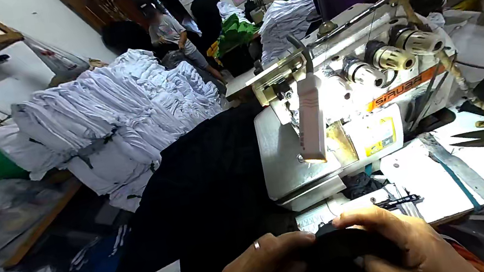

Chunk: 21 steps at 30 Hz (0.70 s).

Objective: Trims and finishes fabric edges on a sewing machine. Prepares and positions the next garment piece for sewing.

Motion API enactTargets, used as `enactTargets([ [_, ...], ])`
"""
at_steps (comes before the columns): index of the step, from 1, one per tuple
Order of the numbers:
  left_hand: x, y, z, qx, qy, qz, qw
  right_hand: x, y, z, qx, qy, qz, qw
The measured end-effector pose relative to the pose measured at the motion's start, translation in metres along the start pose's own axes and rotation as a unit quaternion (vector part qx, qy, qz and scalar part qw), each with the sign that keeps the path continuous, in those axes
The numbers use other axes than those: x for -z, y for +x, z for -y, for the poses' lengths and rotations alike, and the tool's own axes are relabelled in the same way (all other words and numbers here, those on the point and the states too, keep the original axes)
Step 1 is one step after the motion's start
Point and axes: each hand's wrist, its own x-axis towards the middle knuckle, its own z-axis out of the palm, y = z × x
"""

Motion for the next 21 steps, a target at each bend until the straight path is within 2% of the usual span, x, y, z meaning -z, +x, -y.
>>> enactTargets([
  [3, 0.003, 0.000, -0.008, 0.029, 0.103, 0.047, 0.993, 0.000, 0.001, -0.011, 0.037, 0.022, 0.000, 0.999],
  [5, -0.001, 0.000, -0.008, 0.023, 0.182, 0.032, 0.982, -0.002, 0.002, -0.015, 0.056, -0.005, -0.008, 0.998],
  [11, -0.015, 0.003, -0.006, -0.015, 0.271, -0.031, 0.962, -0.013, 0.004, -0.018, 0.080, -0.220, -0.034, 0.972],
  [13, -0.016, 0.004, -0.010, -0.007, 0.215, -0.038, 0.976, -0.015, 0.007, -0.017, 0.085, -0.252, -0.023, 0.964],
  [17, -0.003, 0.005, -0.008, -0.007, 0.046, -0.081, 0.996, -0.016, 0.008, -0.012, 0.096, -0.229, 0.025, 0.968],
  [19, 0.007, 0.006, -0.008, -0.014, 0.007, -0.059, 0.998, -0.018, 0.007, -0.013, 0.109, -0.234, 0.007, 0.966],
  [21, 0.009, 0.005, -0.015, -0.012, 0.020, -0.016, 1.000, -0.022, 0.006, -0.016, 0.117, -0.242, -0.030, 0.963],
])
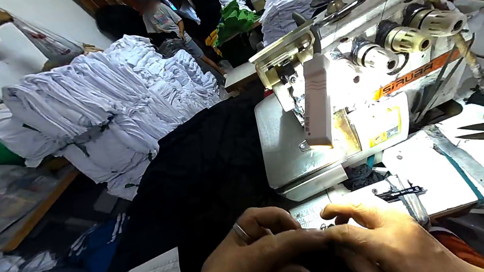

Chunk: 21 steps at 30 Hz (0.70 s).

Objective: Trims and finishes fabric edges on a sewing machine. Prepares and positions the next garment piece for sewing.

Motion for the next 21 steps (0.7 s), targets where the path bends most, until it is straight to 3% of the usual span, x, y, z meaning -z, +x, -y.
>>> enactTargets([
  [2, -0.002, 0.000, -0.006, 0.007, 0.093, 0.012, 0.996, 0.003, 0.002, 0.002, -0.042, 0.068, -0.023, 0.997],
  [4, -0.001, -0.001, -0.002, 0.002, 0.191, 0.005, 0.982, 0.019, 0.008, 0.009, -0.140, 0.250, 0.002, 0.958],
  [6, 0.001, -0.003, 0.001, -0.005, 0.168, 0.011, 0.986, 0.036, 0.018, 0.017, -0.245, 0.419, 0.069, 0.872],
  [8, 0.004, -0.004, -0.002, -0.006, 0.073, 0.031, 0.997, 0.038, 0.023, 0.020, -0.288, 0.480, 0.105, 0.822],
  [11, 0.003, -0.008, 0.003, 0.030, -0.081, 0.022, 0.996, 0.024, 0.015, 0.022, -0.252, 0.426, 0.089, 0.864],
  [15, -0.016, -0.011, 0.000, 0.155, -0.273, -0.069, 0.947, 0.021, 0.007, 0.024, -0.172, 0.321, 0.083, 0.928],
  [19, -0.030, -0.006, -0.006, 0.211, -0.300, -0.157, 0.917, 0.007, -0.002, 0.016, -0.120, 0.119, 0.066, 0.983],
  [21, -0.030, -0.005, -0.005, 0.219, -0.298, -0.179, 0.912, -0.001, -0.008, 0.009, -0.116, 0.032, 0.065, 0.991],
])
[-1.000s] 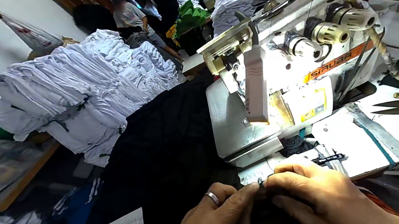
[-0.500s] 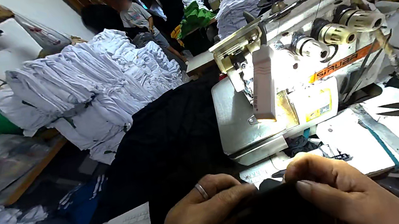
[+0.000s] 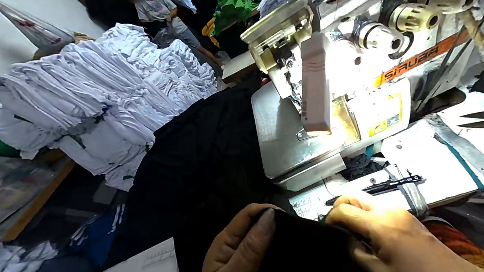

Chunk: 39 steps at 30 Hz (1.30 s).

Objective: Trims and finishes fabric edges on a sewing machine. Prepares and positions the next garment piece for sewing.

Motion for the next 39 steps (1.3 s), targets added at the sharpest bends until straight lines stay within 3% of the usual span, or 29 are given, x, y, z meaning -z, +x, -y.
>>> enactTargets([
  [3, 0.008, 0.006, 0.003, -0.021, 0.071, -0.048, 0.996, 0.018, -0.001, 0.002, -0.029, 0.097, 0.115, 0.988],
  [6, 0.023, 0.013, 0.017, -0.033, 0.127, -0.055, 0.990, 0.036, 0.004, -0.004, -0.077, 0.269, 0.230, 0.932],
  [9, 0.022, 0.014, 0.023, 0.017, 0.076, -0.051, 0.996, 0.032, 0.004, -0.015, -0.267, 0.429, 0.243, 0.828],
  [10, 0.021, 0.016, 0.025, 0.038, 0.053, -0.057, 0.996, 0.027, 0.004, -0.017, -0.305, 0.441, 0.233, 0.811],
  [11, 0.019, 0.017, 0.027, 0.058, 0.035, -0.060, 0.996, 0.021, 0.003, -0.017, -0.309, 0.416, 0.218, 0.827],
  [12, 0.018, 0.018, 0.030, 0.075, 0.024, -0.059, 0.995, 0.016, 0.000, -0.018, -0.275, 0.360, 0.196, 0.870],
  [14, 0.016, 0.017, 0.034, 0.096, 0.015, -0.049, 0.994, 0.002, -0.008, -0.018, -0.131, 0.208, 0.111, 0.963],
  [15, 0.015, 0.016, 0.036, 0.099, 0.010, -0.044, 0.994, -0.002, -0.008, -0.018, -0.062, 0.149, 0.067, 0.985],
  [17, 0.013, 0.014, 0.037, 0.094, 0.003, -0.034, 0.995, 0.005, -0.003, -0.012, 0.001, 0.159, 0.059, 0.985],
  [21, 0.010, 0.009, 0.037, 0.065, -0.003, 0.013, 0.998, 0.000, 0.009, -0.004, 0.016, 0.211, 0.038, 0.977],
  [23, 0.007, 0.006, 0.036, 0.061, 0.005, 0.024, 0.998, -0.009, 0.011, -0.008, -0.003, 0.263, -0.004, 0.965],
  [26, 0.008, 0.004, 0.037, 0.072, 0.003, 0.023, 0.997, -0.001, 0.013, -0.016, -0.098, 0.328, -0.072, 0.937],
  [30, 0.016, 0.005, 0.043, 0.072, -0.030, 0.023, 0.997, 0.034, 0.016, -0.032, -0.154, 0.296, -0.181, 0.925],
  [32, 0.017, 0.006, 0.045, 0.071, -0.045, 0.026, 0.996, 0.044, 0.013, -0.038, -0.146, 0.176, -0.229, 0.946],
  [35, 0.015, 0.008, 0.046, 0.068, -0.070, 0.038, 0.994, 0.047, 0.001, -0.035, -0.103, 0.059, -0.147, 0.982],
  [39, 0.014, 0.010, 0.045, 0.060, -0.070, 0.062, 0.994, 0.023, -0.009, -0.022, -0.038, 0.106, -0.010, 0.994],
])
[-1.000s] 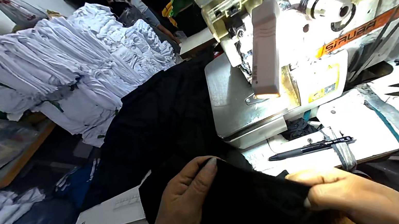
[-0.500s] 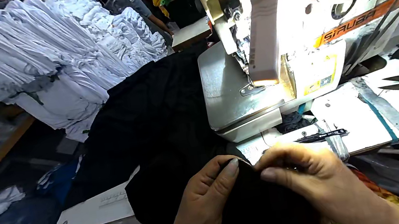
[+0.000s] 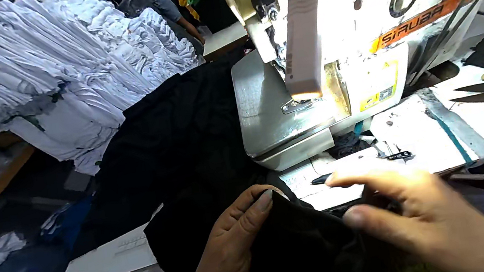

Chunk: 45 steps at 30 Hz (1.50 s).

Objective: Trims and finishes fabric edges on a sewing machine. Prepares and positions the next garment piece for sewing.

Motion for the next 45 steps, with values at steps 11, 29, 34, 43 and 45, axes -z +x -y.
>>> enactTargets([
  [11, 0.029, 0.008, -0.003, -0.163, 0.332, -0.066, 0.927, -0.010, -0.006, -0.002, -0.185, 0.387, 0.143, 0.892],
  [29, 0.038, 0.006, 0.012, -0.176, 0.359, -0.057, 0.915, -0.013, -0.009, 0.000, -0.204, 0.421, 0.129, 0.874],
  [34, 0.025, -0.003, 0.011, -0.098, 0.204, 0.101, 0.969, -0.015, -0.009, 0.002, -0.207, 0.418, 0.122, 0.876],
  [43, 0.018, -0.002, 0.011, -0.081, 0.244, 0.176, 0.950, -0.015, -0.011, 0.003, -0.175, 0.355, 0.100, 0.913],
  [45, 0.021, -0.002, 0.011, -0.082, 0.230, 0.217, 0.945, -0.015, -0.012, 0.002, -0.205, 0.368, 0.088, 0.903],
])
